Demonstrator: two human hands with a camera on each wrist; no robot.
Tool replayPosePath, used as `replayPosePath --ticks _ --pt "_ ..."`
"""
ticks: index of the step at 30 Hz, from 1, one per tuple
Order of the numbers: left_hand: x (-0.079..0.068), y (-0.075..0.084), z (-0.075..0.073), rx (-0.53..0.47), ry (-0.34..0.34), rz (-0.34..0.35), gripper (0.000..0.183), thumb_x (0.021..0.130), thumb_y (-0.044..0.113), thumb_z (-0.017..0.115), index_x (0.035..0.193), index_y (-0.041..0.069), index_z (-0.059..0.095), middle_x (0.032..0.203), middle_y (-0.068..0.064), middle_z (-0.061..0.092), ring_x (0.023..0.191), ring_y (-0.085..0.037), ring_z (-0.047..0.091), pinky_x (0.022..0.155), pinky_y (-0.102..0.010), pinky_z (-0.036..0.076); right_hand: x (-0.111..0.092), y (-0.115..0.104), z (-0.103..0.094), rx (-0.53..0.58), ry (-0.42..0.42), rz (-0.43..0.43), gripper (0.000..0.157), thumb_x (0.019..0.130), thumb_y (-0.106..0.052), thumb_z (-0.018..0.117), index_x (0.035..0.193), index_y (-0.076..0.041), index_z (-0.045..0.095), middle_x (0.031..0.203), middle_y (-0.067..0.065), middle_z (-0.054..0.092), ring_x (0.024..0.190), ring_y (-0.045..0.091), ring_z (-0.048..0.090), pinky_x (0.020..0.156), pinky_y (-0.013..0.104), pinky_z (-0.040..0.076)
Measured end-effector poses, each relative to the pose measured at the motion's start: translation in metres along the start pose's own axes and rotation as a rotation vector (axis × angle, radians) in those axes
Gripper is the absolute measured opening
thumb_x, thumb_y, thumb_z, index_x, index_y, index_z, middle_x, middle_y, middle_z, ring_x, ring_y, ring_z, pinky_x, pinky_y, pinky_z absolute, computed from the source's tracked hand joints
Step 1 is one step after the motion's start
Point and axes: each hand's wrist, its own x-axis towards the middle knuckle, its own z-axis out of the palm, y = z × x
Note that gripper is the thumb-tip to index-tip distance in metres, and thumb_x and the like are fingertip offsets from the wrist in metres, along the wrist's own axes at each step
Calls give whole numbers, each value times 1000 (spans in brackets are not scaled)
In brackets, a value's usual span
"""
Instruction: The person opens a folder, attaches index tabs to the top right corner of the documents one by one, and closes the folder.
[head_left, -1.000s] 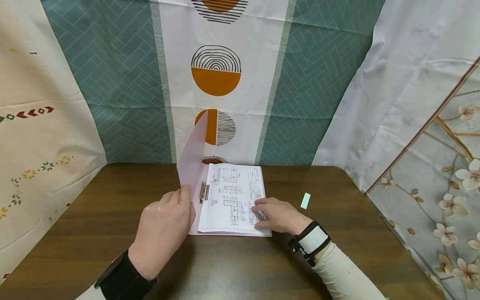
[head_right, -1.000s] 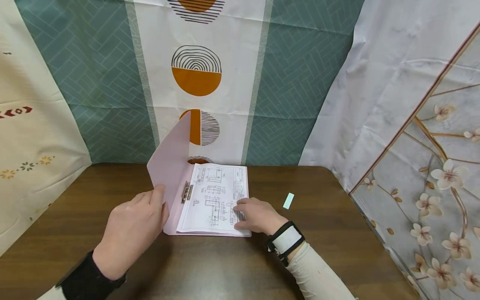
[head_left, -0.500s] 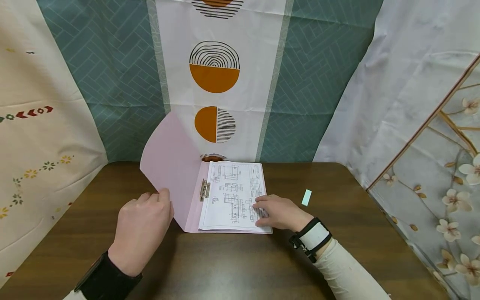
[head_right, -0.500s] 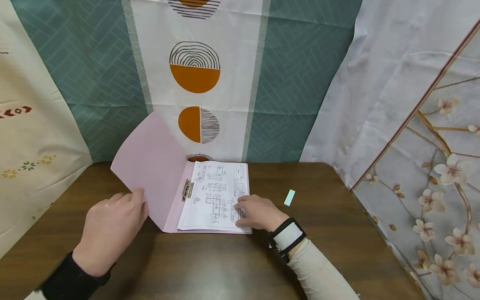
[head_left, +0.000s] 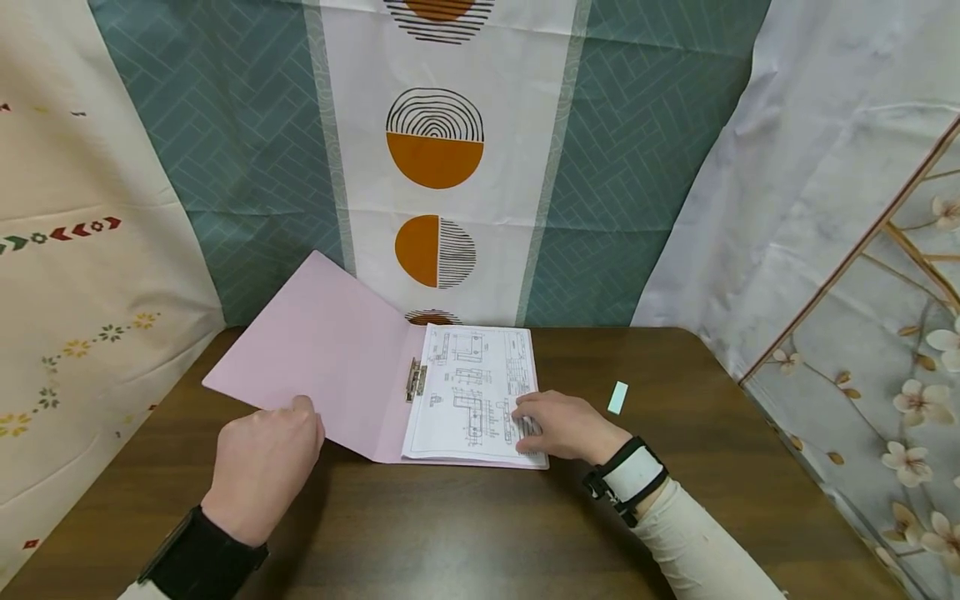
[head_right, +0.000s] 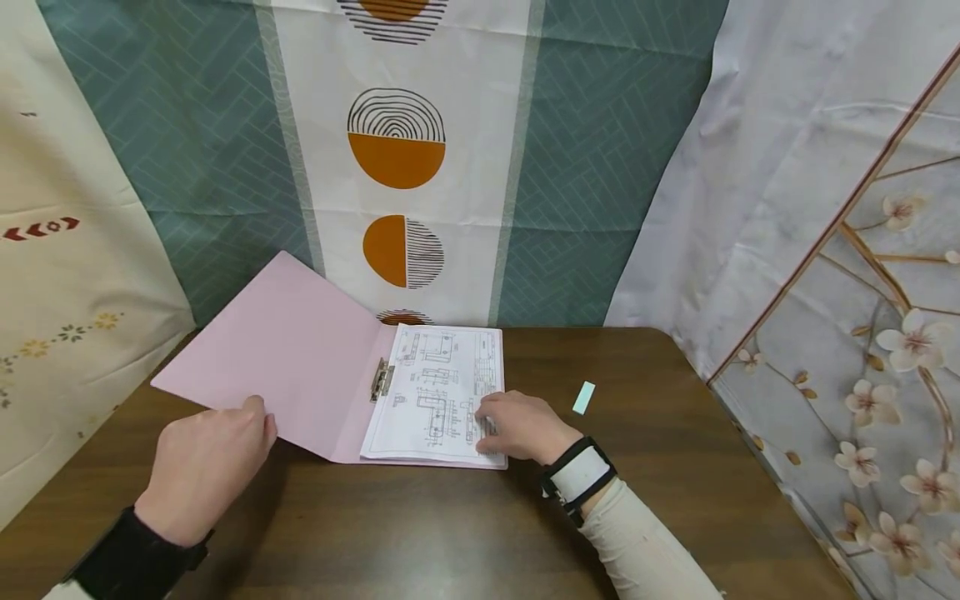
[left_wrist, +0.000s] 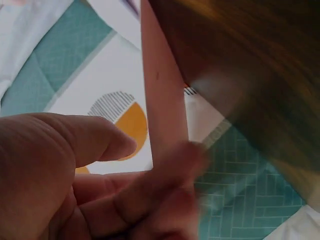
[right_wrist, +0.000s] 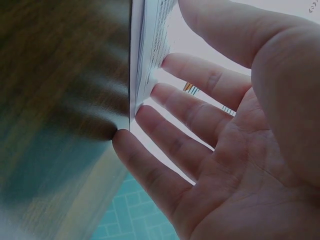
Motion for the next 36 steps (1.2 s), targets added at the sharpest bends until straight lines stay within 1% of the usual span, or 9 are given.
replayPosePath --ticks 3,6,8,10,14,18,24,30,36 --pt "-1 -3 7 16 -51 1 52 83 -13 66 59 14 29 49 7 21 43 -9 27 35 -30 21 0 1 0 0 2 -1 48 93 -35 91 135 -13 79 151 10 67 137 34 62 110 56 53" --pt "4 -3 16 66 -184 17 43 84 -10 75 58 4 45 51 -4 39 47 -20 45 40 -38 36 0 1 0 -4 3 3 48 93 -35 91 134 -13 79 151 10 67 137 34 62 111 56 53" --pt "9 -1 25 78 -309 46 29 86 -3 83 68 -1 61 63 -13 52 61 -31 58 53 -45 49 0 1 1 -5 1 8 48 93 -36 91 134 -13 79 152 9 67 137 33 62 111 56 53" --pt "13 4 35 56 -423 80 16 89 5 88 90 -4 75 86 -21 66 85 -40 68 75 -54 58 -1 2 2 -2 -2 15 48 93 -36 91 135 -14 79 152 8 66 137 32 62 111 55 53" --pt "17 19 56 -42 -611 69 43 95 15 87 135 5 75 136 -24 70 125 -49 65 107 -75 47 -3 1 6 9 2 15 49 93 -37 91 135 -16 79 153 7 66 136 32 63 110 55 53" --pt "18 34 70 -94 -735 -20 52 101 27 80 149 12 67 149 -24 64 135 -53 59 102 -88 39 -3 0 8 21 2 5 49 93 -36 91 135 -15 79 153 9 66 135 33 63 109 55 54" --pt "23 44 76 -117 -818 -70 53 106 43 72 149 13 66 147 -24 65 131 -53 60 94 -88 44 -1 0 5 13 3 -12 47 94 -35 90 134 -13 79 150 9 67 132 31 64 108 54 55" --pt "26 44 75 -172 -852 -84 43 109 35 69 143 8 68 140 -26 67 120 -50 65 85 -78 56 -1 1 2 19 5 -14 44 95 -34 90 132 -12 79 148 10 68 129 32 64 107 55 55" --pt "30 43 71 -237 -825 -52 38 109 26 71 137 2 70 129 -25 72 108 -45 73 92 -62 62 -3 1 -5 24 8 -20 39 94 -32 90 126 -14 80 132 7 74 105 24 64 91 46 56"
